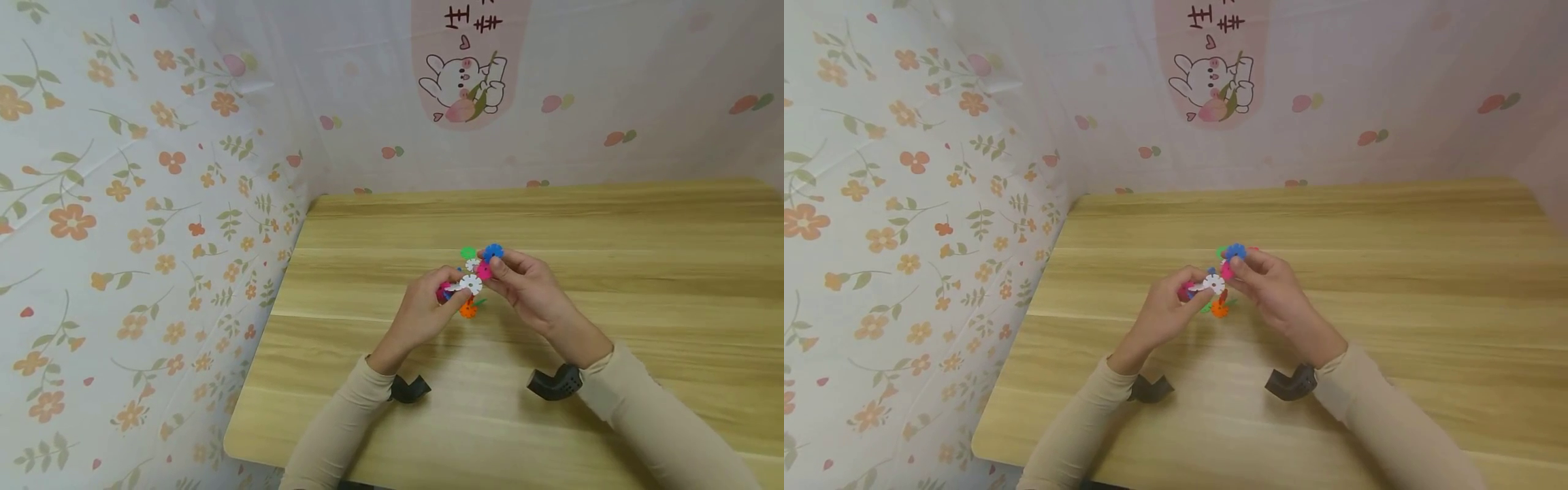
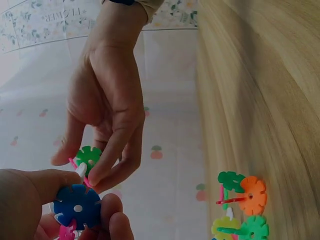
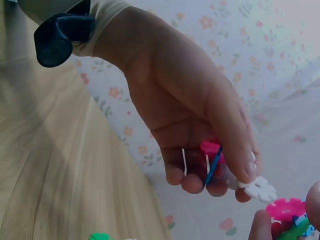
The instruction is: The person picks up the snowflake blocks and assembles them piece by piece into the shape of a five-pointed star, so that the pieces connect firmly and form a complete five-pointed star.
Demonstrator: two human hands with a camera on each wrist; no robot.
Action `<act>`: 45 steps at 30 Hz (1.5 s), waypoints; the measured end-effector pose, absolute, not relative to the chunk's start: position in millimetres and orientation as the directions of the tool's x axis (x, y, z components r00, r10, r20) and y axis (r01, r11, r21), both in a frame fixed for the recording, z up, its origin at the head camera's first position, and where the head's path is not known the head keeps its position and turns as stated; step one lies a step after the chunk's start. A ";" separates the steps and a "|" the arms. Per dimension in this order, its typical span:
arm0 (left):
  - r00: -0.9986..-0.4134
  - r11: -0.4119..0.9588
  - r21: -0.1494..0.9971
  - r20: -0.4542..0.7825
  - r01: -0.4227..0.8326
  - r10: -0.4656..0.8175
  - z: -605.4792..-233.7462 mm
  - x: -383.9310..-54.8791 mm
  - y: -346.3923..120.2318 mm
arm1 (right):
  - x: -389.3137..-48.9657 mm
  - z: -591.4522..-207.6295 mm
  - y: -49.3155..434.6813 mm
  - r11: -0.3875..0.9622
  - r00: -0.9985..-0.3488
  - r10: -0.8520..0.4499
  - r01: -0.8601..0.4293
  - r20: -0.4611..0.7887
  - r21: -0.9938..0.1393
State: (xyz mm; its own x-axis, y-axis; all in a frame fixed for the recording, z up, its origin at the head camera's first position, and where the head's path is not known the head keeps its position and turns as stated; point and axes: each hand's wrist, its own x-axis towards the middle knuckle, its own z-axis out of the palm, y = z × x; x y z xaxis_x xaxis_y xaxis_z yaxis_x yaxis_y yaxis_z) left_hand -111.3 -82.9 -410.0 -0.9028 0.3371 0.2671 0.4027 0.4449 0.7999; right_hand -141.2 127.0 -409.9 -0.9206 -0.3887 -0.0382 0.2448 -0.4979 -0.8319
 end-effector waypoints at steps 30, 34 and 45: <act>-0.869 0.414 0.764 0.442 0.495 0.222 -422.1 -102.7 -74.5 | -129.0 -415.5 108.8 -0.264 -0.957 -0.269 -0.033 0.106 -0.964; -0.879 0.406 0.779 0.420 0.477 0.227 -421.6 -103.6 -77.0 | -131.8 -413.1 115.2 -0.160 -0.935 -0.321 -0.105 0.153 -0.981; -0.899 0.390 0.811 0.381 0.436 0.213 -420.1 -102.2 -78.6 | -137.0 -407.7 125.7 0.001 -0.916 -0.372 -0.165 0.153 -0.986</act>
State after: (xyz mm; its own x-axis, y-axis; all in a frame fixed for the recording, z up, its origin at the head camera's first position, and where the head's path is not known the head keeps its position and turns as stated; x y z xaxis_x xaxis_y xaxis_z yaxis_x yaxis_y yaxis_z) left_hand -102.2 -78.6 -420.1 -0.8995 0.2135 0.3813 0.4363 0.3903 0.8107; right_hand -137.0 125.7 -407.7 -0.9156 -0.3719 0.1528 -0.1651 0.0012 -0.9863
